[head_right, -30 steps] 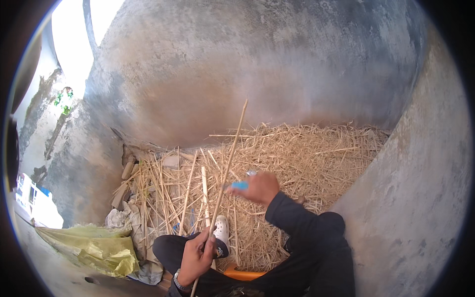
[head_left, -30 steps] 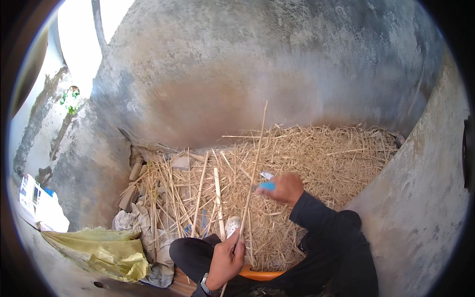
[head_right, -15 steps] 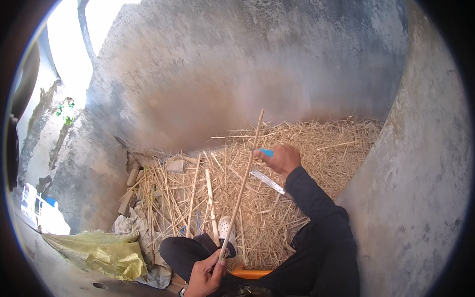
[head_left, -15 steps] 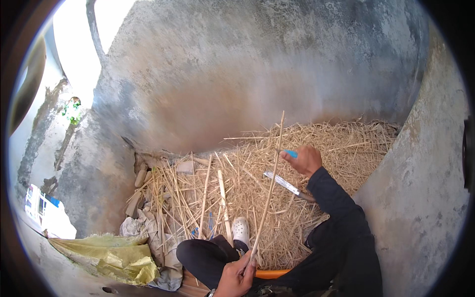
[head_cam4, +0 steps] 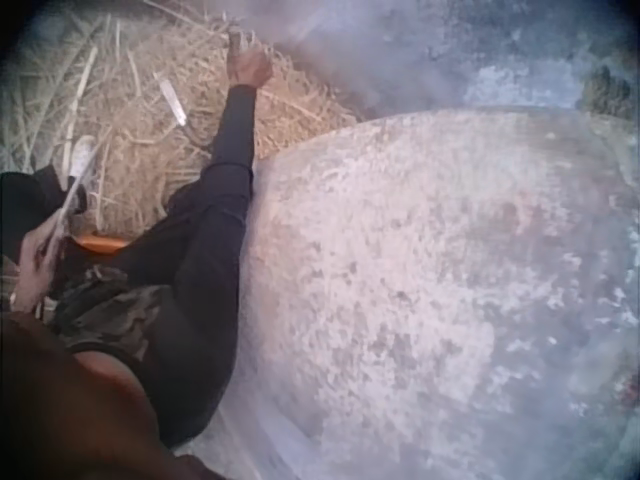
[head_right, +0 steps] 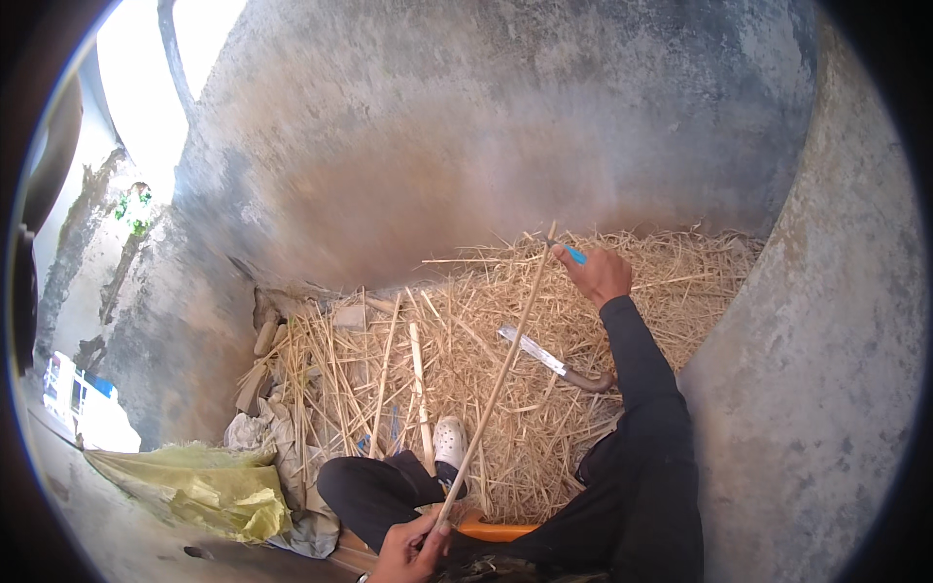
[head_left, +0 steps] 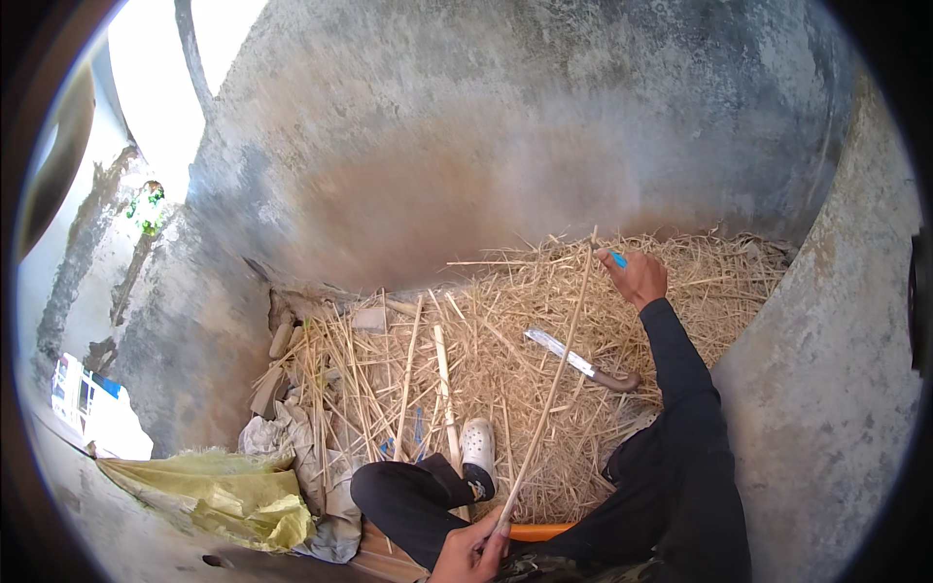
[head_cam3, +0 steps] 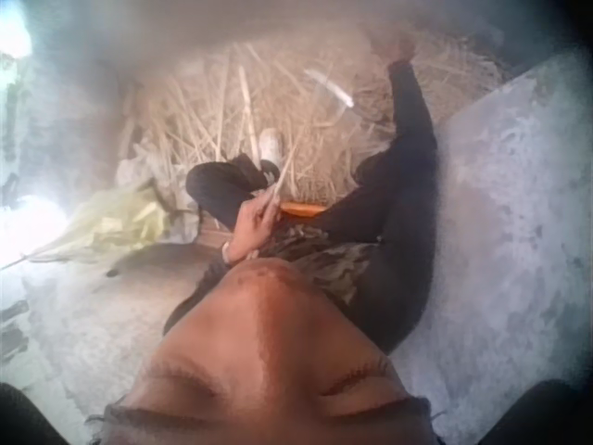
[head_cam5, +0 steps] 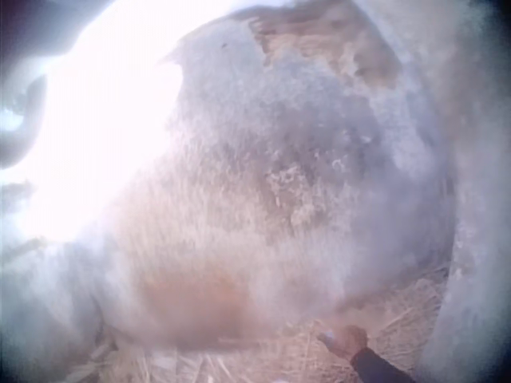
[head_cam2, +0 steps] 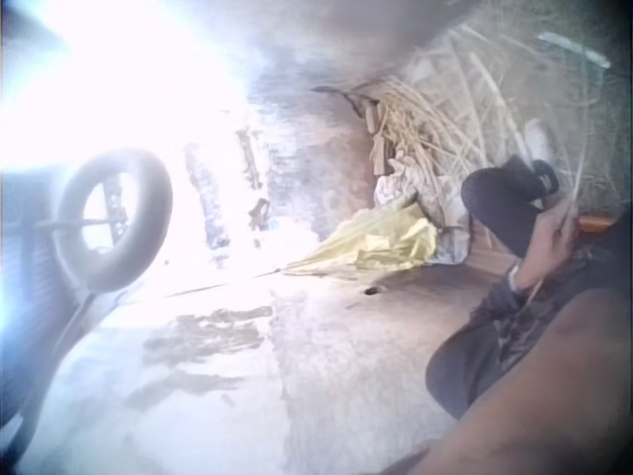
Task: The person sits cross-legged on a straw-covered floor and uses a small knife to peel the outer layer off thin wooden sticks. They hold each stick with one hand and scrape it with the knife, then place the peeled stick aside.
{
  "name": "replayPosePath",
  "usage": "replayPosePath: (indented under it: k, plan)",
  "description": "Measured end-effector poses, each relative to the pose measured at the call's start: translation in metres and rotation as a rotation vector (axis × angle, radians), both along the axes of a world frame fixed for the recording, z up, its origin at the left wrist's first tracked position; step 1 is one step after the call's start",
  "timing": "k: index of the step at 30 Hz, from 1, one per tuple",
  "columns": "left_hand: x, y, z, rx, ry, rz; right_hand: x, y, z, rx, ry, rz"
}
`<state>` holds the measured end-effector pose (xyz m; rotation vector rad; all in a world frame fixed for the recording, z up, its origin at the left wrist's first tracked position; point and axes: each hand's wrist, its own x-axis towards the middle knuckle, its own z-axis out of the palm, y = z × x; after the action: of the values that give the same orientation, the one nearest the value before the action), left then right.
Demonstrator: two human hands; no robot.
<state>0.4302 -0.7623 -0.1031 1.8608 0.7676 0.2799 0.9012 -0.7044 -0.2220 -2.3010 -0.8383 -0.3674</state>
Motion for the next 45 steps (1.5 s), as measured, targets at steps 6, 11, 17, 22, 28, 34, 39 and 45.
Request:
replayPosePath:
  k: [6,11,17,22,28,34,39,45]
  plan:
    - [0.008,0.034,-0.014,-0.312,-0.029,0.161,-0.085,-0.005,0.021,-0.044,0.168,0.397]
    - [0.031,0.050,-0.017,-0.345,-0.110,0.158,-0.185,-0.023,0.046,-0.066,0.063,0.828]
    - [0.051,0.054,-0.018,-0.300,-0.141,0.140,-0.179,-0.023,0.040,-0.054,-0.027,0.812]
    - [0.060,0.055,-0.014,-0.177,-0.126,0.114,-0.170,-0.018,0.036,0.057,-0.136,0.731]
    - [0.063,0.052,-0.007,-0.182,-0.117,0.124,-0.163,-0.016,0.037,0.115,-0.178,0.718]
    - [0.061,0.052,-0.009,-0.167,-0.105,0.107,-0.157,-0.012,0.033,0.147,-0.271,0.707]
    - [0.059,0.051,-0.009,-0.188,-0.103,0.126,-0.155,-0.008,0.034,0.131,-0.277,0.689]
    - [0.057,0.051,-0.009,-0.195,-0.100,0.127,-0.145,-0.001,0.022,0.183,-0.288,0.633]
